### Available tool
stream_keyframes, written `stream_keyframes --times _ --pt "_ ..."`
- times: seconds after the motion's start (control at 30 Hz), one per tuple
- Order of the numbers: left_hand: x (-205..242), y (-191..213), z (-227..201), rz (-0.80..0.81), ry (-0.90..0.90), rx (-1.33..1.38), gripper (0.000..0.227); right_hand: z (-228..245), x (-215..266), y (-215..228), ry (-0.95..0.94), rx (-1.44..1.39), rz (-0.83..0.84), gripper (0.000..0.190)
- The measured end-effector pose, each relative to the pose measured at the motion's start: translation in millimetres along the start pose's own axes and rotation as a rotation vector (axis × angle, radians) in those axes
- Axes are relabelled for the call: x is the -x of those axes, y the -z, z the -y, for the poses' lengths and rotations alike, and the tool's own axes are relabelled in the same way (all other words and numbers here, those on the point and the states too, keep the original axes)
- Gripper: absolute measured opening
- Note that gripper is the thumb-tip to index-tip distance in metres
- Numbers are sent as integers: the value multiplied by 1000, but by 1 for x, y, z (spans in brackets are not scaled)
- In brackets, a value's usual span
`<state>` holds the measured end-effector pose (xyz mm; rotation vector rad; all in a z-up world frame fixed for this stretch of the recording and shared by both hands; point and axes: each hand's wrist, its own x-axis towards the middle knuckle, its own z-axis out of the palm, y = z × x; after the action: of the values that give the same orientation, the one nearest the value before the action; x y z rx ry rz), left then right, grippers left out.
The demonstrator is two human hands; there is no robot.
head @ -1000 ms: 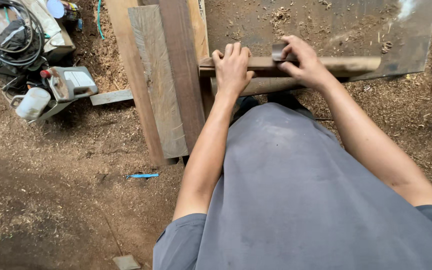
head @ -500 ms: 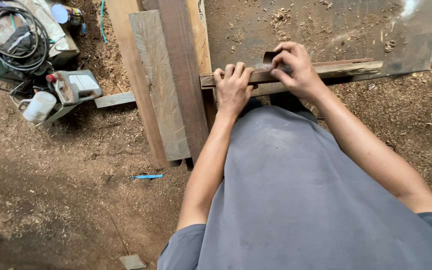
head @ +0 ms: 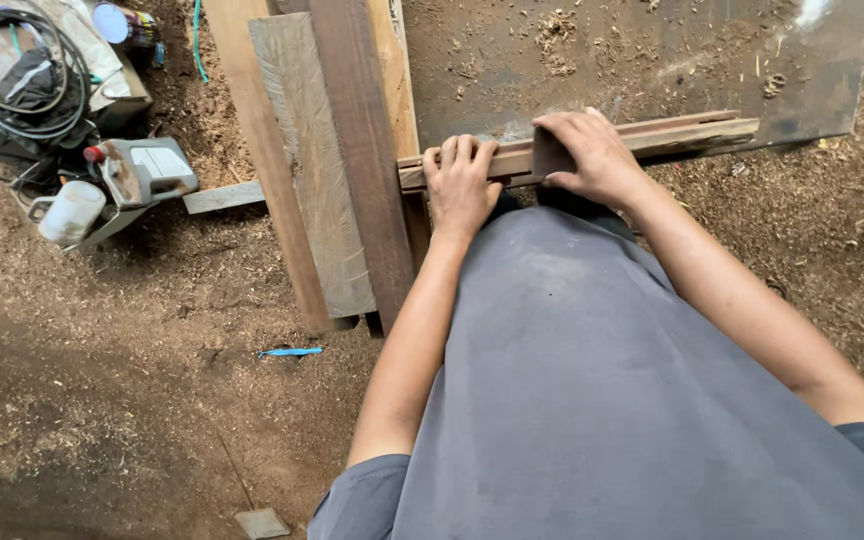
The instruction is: The person sands different pieces of wood by hand using sandpaper.
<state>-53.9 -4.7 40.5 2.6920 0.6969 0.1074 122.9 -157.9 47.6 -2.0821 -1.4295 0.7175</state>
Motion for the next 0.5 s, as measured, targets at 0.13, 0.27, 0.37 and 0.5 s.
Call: stream_keyframes --times 0.13,0.27,0.37,0.5 --pt "-4 0 -3 -15 12 -75 70 5 -7 -22 48 14 -15 80" --pt "-5 -10 -1 73 43 -64 68 -5 -9 -26 84 34 23 84" --pt "-5 -13 0 85 53 -74 69 -20 8 -6 -55 56 56 85" --pt "0 -16 0 80 71 -80 66 -13 12 -21 -39 85 39 82"
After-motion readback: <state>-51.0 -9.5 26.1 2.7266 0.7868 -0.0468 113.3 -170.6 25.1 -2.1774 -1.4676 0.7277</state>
